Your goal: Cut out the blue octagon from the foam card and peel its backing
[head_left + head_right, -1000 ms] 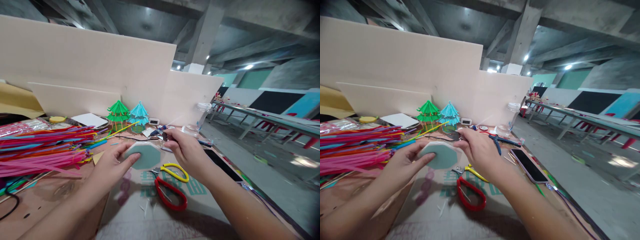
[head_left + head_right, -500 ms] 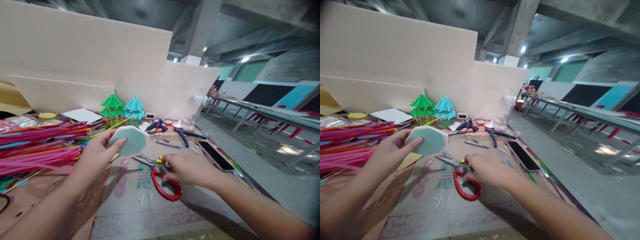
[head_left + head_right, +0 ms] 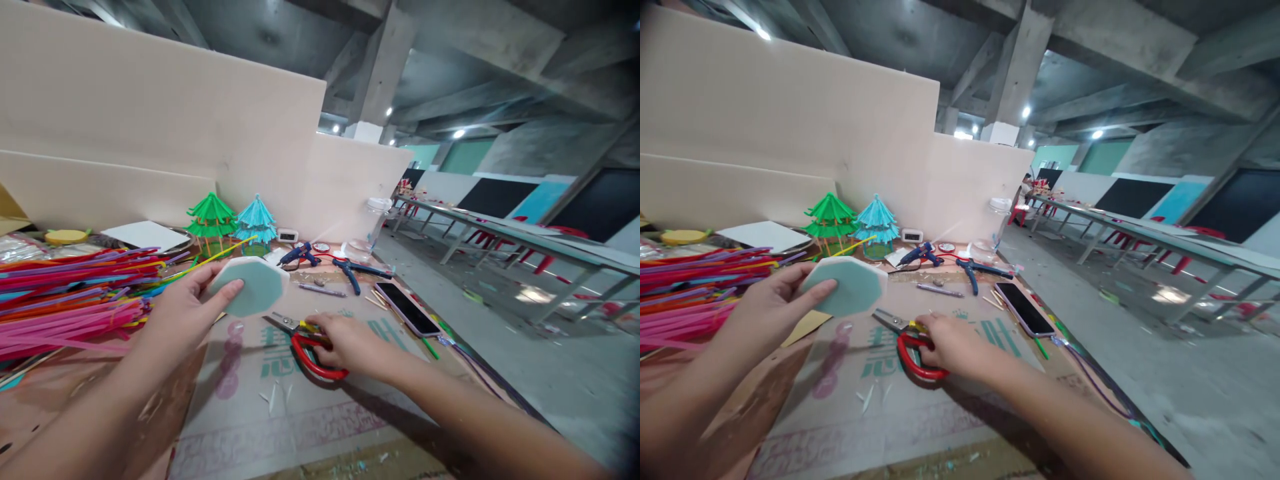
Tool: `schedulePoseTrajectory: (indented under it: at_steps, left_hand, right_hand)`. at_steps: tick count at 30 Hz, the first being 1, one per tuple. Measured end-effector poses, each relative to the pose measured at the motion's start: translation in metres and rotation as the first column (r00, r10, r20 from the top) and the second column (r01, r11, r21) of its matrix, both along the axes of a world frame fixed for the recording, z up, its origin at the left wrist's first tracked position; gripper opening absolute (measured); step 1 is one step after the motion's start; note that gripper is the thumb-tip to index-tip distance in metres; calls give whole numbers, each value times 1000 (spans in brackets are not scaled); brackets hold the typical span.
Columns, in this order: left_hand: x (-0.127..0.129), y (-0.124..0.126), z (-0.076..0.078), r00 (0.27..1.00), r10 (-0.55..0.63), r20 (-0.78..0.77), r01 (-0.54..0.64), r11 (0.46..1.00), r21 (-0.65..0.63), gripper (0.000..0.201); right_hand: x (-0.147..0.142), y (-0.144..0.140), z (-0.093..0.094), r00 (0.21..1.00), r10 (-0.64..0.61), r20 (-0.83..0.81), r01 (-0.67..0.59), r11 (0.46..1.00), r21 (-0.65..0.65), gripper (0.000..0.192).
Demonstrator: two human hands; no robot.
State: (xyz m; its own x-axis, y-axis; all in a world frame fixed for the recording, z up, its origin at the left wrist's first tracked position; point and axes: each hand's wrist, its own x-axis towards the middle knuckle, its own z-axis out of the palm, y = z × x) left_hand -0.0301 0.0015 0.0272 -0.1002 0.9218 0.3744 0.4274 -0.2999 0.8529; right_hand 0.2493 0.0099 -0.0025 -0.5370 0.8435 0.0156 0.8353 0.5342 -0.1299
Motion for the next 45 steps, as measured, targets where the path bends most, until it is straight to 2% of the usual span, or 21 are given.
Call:
schedulePoseTrajectory:
  at_steps: [4,8,10,13,18,21,24,26,28,29,31,33,35,37,45]
  left_hand:
    - [-2,1,-1,1000,6,13,-6,1000,-7,41]
    - [0,0,0,999,-10,38,11,1000,-25,41]
    - [1,-2,0,999,-23,48,24,999,-25,41]
    - [3,-2,0,998,-48,33,49,999,-3,43]
    - [3,0,-4,993,-112,-35,113,994,12,41]
    - [3,0,-5,994,-107,-39,107,994,17,40]
    - [4,-2,-5,994,-113,-10,113,993,17,39]
    - [5,-4,-4,993,-121,-3,121,992,26,38]
    - [6,-6,-4,992,-123,-1,123,992,35,36]
    - [7,-6,-4,992,-124,3,124,991,40,34]
    - [6,-7,-5,991,-132,4,131,990,51,34]
    - [5,-6,-6,991,-133,-27,135,989,67,34]
    - [4,-6,-6,989,-130,-76,136,987,85,33]
    - [4,-6,-5,987,-117,-112,130,985,113,31]
    - [7,-6,-11,983,-12,-182,49,979,199,27]
  right_hand:
    - [24,-2,18,999,-24,-39,26,998,60,55]
    - [65,26,32,984,-165,-64,172,977,128,56]
    - [79,46,29,968,-245,-63,252,956,151,54]
    - [89,71,14,932,-362,8,357,922,151,50]
    - [91,86,-9,925,-378,43,366,914,177,47]
    - [91,85,-10,910,-414,33,393,884,253,47]
    - [82,79,3,890,-446,-101,452,828,331,46]
    - [68,70,18,906,-335,-257,409,851,330,43]
    - [46,58,37,918,-106,-383,244,910,334,40]
    - [34,50,48,909,9,-416,153,923,354,40]
    - [9,36,69,884,195,-424,-19,923,384,39]
    - [-13,23,87,854,337,-395,-162,895,415,38]
    - [-30,16,96,852,385,-355,-213,874,437,36]
    - [-40,13,97,848,404,-342,-225,859,459,33]
    - [-36,22,75,858,412,-306,-222,836,503,30]
